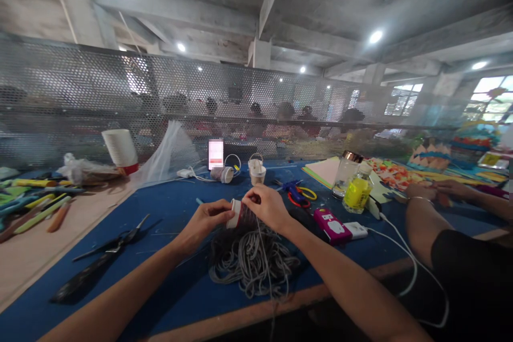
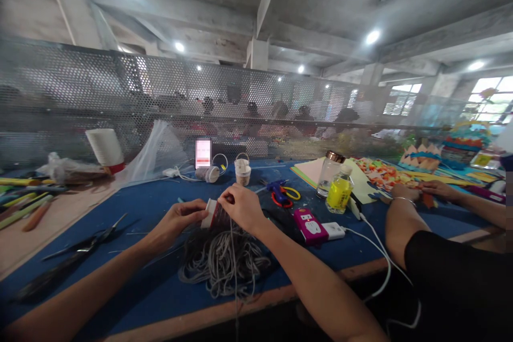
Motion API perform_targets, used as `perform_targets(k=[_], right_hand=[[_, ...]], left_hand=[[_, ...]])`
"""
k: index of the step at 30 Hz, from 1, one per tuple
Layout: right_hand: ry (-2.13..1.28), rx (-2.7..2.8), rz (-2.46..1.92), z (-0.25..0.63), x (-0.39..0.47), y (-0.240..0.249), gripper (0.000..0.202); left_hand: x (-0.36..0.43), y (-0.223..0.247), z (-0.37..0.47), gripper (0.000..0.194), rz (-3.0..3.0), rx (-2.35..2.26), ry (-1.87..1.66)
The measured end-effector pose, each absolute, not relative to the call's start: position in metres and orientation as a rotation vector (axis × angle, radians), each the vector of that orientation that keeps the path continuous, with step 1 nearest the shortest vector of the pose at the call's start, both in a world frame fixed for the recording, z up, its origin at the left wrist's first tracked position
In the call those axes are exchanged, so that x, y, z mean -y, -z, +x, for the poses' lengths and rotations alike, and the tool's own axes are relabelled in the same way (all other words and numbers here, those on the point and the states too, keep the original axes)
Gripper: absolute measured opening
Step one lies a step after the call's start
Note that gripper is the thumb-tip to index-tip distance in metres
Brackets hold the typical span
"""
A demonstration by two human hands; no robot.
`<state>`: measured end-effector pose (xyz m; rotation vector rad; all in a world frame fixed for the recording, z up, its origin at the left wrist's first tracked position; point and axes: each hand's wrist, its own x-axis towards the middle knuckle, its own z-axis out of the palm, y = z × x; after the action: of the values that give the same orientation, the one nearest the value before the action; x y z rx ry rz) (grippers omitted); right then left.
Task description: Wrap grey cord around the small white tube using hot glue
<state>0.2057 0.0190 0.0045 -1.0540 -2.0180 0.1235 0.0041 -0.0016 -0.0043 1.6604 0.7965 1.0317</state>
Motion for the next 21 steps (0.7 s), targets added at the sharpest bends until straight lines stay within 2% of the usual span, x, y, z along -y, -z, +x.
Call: perform_targets(k=[21], right_hand=[[-0.146, 2.024, -1.052, 0.2054, -0.0160, -0.0061, 0.013]], left_hand=[[0.0023, 0.0038, 0.0057, 0.019, 1.582, -0.828, -1.054]])
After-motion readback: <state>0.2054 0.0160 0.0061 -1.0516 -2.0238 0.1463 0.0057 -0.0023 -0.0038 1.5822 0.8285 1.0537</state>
